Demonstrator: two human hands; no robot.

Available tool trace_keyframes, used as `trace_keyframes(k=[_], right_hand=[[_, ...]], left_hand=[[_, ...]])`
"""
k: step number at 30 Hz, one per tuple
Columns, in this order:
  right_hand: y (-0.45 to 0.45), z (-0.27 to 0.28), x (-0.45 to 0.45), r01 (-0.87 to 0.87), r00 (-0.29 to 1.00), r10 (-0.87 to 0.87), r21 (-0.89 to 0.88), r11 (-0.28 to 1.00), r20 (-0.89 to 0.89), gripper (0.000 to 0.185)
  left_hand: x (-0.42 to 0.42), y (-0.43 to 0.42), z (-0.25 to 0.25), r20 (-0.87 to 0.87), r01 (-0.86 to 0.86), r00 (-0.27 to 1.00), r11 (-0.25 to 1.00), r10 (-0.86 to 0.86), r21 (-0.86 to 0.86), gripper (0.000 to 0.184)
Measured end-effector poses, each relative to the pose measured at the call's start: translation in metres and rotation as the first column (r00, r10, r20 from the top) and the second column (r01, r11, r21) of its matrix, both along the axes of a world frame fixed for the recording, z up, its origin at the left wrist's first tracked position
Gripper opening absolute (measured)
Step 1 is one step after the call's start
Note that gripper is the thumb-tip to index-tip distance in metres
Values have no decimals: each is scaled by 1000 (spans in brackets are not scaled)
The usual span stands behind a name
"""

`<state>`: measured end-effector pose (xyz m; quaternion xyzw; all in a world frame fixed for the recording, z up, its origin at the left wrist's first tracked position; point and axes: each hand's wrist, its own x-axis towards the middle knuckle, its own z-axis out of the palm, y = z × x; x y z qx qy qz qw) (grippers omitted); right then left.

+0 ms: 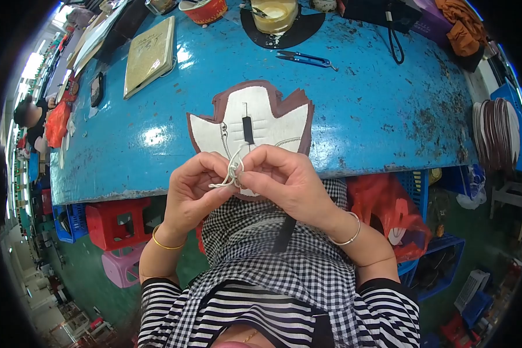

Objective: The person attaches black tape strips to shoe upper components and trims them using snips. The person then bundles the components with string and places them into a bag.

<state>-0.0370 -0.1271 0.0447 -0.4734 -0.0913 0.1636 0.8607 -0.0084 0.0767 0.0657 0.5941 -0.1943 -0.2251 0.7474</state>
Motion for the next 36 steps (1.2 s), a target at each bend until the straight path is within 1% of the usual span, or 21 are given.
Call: trace_keyframes(k=[2,5,8,11,14,17,20,21,23,25,26,27,28,29,30,31,32,33,34,35,36], right_hand=[[1,2,-1,-2,999,2,-17,1000,42,11],[3,0,-3,33,999,-32,-19,999,42,11],[2,-4,-1,68,994,-64,-47,997,88,12],[6,1,-2,95,993,-84,-124,988,86,14],[12,4,-3,100,995,-98,-87,991,23,19],[2,-9,-1,3,997,0,-46,999,73,24],[5,-7,-2,73,997,-73,13,997,-6,21],[4,-7,-1,79,995,-69,137,987,-77,18],[2,-11,0,112,977,-33,374,920,-212,12],[0,-16,0,87,986,-15,435,896,-165,10],[-1,-18,1,73,990,-8,464,883,-139,9],[-1,-13,-2,71,994,-36,378,923,-99,9],[-1,-5,-6,73,997,-60,287,955,-55,8],[-1,0,-7,96,984,-113,121,988,138,9],[0,6,-7,175,933,-155,-33,984,324,9],[2,9,-6,333,767,-133,-213,918,627,10],[4,11,-4,526,528,-15,-313,791,849,12],[11,13,-4,490,460,-43,-213,846,887,18],[18,14,-3,439,390,-70,-118,891,918,25],[25,11,-7,338,417,-85,-67,939,905,26],[28,10,-11,232,447,-95,-13,973,890,26]], left_hand=[[-1,-2,3,9,0,1000,1000,-1,18,14],[1,2,-3,-49,-10,999,1000,11,16,12],[1,1,-5,-108,-39,994,996,31,-77,11],[-3,-5,-5,-148,-117,984,987,100,-109,10],[-1,-5,-7,-7,-75,997,996,75,-39,10],[-2,-5,-10,10,-56,998,998,56,-12,10],[-2,-2,-13,-96,-32,995,996,24,-89,12],[-1,-3,-12,-185,-88,981,980,54,-181,12],[0,-7,-11,-366,-219,927,914,86,-340,13],[0,-4,-10,-304,-170,949,945,82,-278,16],[0,-2,-10,-272,-146,959,958,77,-246,17],[2,0,-10,-57,-172,985,976,165,-134,17],[4,1,-10,169,-219,961,975,220,-28,18],[7,2,-10,392,-287,888,956,240,64,18],[11,3,-9,436,-333,860,939,266,83,21],[17,4,-6,481,-378,828,921,288,99,24],[23,2,-2,526,-421,794,900,306,113,27],[27,-7,5,469,-523,771,849,431,79,19],[38,-5,5,441,-528,800,827,407,194,14],[51,2,3,407,-524,827,794,388,307,14],[61,12,1,368,-512,851,751,375,418,19]])
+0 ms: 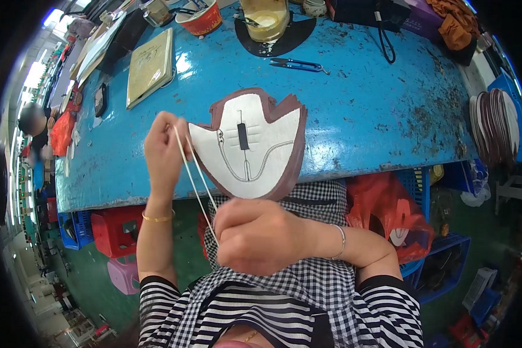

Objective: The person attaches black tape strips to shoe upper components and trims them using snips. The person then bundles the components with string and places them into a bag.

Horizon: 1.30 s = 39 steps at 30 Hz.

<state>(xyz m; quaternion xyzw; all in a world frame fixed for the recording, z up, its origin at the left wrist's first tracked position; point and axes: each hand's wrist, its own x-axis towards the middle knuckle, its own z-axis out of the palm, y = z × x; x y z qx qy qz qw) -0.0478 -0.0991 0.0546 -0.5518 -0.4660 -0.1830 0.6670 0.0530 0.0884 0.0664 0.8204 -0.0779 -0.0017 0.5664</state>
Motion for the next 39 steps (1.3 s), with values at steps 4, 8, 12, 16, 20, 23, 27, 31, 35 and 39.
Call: trace_keyframes(k=[4,8,12,16,20,23,27,31,35,39], right_hand=[[-9,4,-16,-92,817,64,-20,996,-573,31],[-3,1,-6,-25,739,-157,-259,965,-655,36],[-8,5,2,-142,750,-43,-225,964,-660,17],[-3,-3,9,-46,665,-70,-134,990,-743,15],[-3,-23,25,-30,573,-24,-51,998,-820,19],[-2,-26,22,31,673,-143,-165,986,-726,19],[-5,-32,28,49,697,-190,-218,975,-692,19],[-7,-32,26,78,711,-174,-168,983,-681,18],[-7,-37,22,71,741,-163,-165,984,-652,17],[-8,-38,20,63,748,-145,-147,987,-648,21]], left_hand=[[26,26,-4,-261,235,898,888,-354,-396,41],[-16,-13,25,-313,71,851,682,-423,-728,54],[-21,-49,45,-54,220,877,499,-478,-838,80],[40,-38,1,101,276,959,951,-264,-139,104],[72,-28,-26,-266,414,906,826,-331,383,105],[83,-33,-19,-435,511,834,770,-338,381,106],[108,-44,-6,-675,655,657,698,-336,290,98],[107,-50,1,-708,668,594,725,-382,169,85],[89,-46,18,-629,667,601,743,-493,54,85],[78,-39,22,-527,666,652,744,-545,56,85]])
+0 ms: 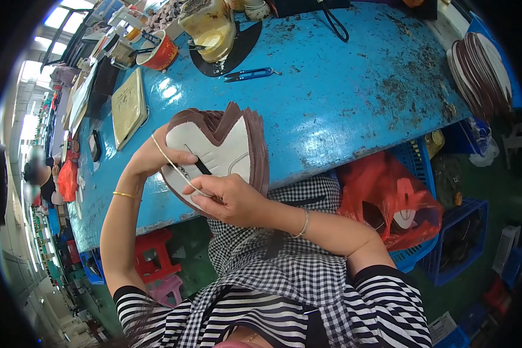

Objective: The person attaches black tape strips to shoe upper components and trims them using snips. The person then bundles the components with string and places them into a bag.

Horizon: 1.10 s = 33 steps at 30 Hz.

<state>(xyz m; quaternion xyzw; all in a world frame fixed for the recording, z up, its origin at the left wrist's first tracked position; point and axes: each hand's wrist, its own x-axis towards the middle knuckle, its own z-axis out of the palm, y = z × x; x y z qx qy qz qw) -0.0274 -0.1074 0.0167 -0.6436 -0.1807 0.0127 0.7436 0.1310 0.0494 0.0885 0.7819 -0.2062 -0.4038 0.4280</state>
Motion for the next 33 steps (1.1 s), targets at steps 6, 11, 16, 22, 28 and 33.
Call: trace_keyframes(k=[6,11,16,22,28,33], right_hand=[[-12,-3,-11,-38,984,68,179,983,-163,24],[-62,-6,-25,229,953,-54,593,772,-298,33],[-111,-16,-39,345,849,117,708,617,-516,29],[-102,-59,-95,356,730,275,692,629,-625,28],[-125,-53,-142,429,764,-66,429,795,-642,35],[-166,-39,-168,313,922,-349,-209,927,-165,103]], left_hand=[[-47,5,24,253,-41,967,999,33,24,70],[-89,6,35,237,-78,968,997,80,-22,58],[-125,-6,38,470,220,857,975,-210,34,47],[-133,5,31,314,-28,942,960,119,-278,57],[-136,-22,9,181,25,982,910,56,-414,68],[-144,-68,10,77,83,995,938,-61,-335,68]])
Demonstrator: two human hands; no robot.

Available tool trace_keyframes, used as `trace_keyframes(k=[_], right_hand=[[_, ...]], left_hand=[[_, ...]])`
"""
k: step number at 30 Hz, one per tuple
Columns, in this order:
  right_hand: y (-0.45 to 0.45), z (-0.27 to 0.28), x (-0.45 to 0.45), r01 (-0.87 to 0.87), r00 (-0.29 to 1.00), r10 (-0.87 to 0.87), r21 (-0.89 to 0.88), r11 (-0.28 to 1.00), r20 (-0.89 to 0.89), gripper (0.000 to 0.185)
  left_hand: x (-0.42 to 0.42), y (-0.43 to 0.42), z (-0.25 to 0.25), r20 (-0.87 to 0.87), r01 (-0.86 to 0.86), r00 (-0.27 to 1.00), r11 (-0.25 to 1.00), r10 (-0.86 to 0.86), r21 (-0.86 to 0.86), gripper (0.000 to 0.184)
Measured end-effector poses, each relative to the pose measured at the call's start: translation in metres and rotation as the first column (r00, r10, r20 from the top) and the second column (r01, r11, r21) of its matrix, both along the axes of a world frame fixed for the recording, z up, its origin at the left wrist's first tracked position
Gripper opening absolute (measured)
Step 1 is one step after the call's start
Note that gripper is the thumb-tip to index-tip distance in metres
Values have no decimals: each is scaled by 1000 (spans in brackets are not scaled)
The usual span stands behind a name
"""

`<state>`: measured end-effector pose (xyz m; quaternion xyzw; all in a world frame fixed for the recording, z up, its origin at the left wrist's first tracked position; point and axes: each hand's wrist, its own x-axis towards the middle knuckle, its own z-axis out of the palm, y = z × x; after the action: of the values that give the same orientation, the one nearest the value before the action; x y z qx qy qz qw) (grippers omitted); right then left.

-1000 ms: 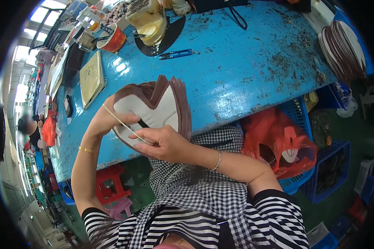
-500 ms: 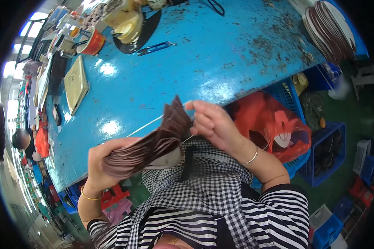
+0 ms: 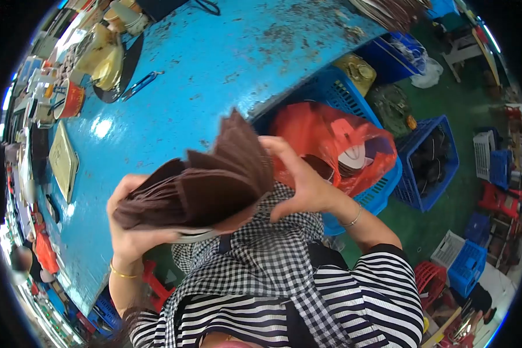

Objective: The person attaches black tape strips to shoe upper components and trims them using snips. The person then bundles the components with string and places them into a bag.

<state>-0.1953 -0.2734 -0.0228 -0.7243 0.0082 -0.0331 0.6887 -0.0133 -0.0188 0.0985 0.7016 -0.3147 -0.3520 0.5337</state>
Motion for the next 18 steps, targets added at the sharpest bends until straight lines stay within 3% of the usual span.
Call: trace_keyframes(k=[1,4,5,6,8,11,12,14,16,18], right_hand=[[3,7,0,-48,997,50,28,998,-62,107],[2,-8,-18,199,965,-126,332,922,-229,108],[-5,-6,-23,313,949,-289,301,901,-124,100],[-14,-4,-28,423,900,-436,286,860,-17,93],[-49,-4,-59,545,837,-525,162,822,-155,77],[-84,9,-86,794,601,-798,149,590,-39,62],[-92,16,-90,855,491,-871,190,482,5,59],[-111,17,-110,906,308,-947,333,262,-93,53],[-116,27,-127,902,276,-944,389,188,-183,50],[-122,21,-149,899,307,-922,390,199,-237,49]], left_hand=[[-3,-16,-4,-27,48,998,999,-49,-17,65],[-19,-57,-21,-165,86,981,990,-104,-116,68],[-24,-71,-29,-181,48,980,984,-80,-174,71],[-27,-82,-36,21,59,998,986,-56,-158,67],[-34,-109,-68,121,-19,990,934,67,-356,61],[-50,-127,-104,334,132,942,950,-32,-282,55],[-57,-133,-112,370,278,909,939,-190,-201,54],[-82,-144,-133,402,460,834,879,-378,-128,57],[-106,-152,-162,598,566,684,821,-417,-75,60],[-116,-152,-181,462,654,605,735,-649,177,52]])
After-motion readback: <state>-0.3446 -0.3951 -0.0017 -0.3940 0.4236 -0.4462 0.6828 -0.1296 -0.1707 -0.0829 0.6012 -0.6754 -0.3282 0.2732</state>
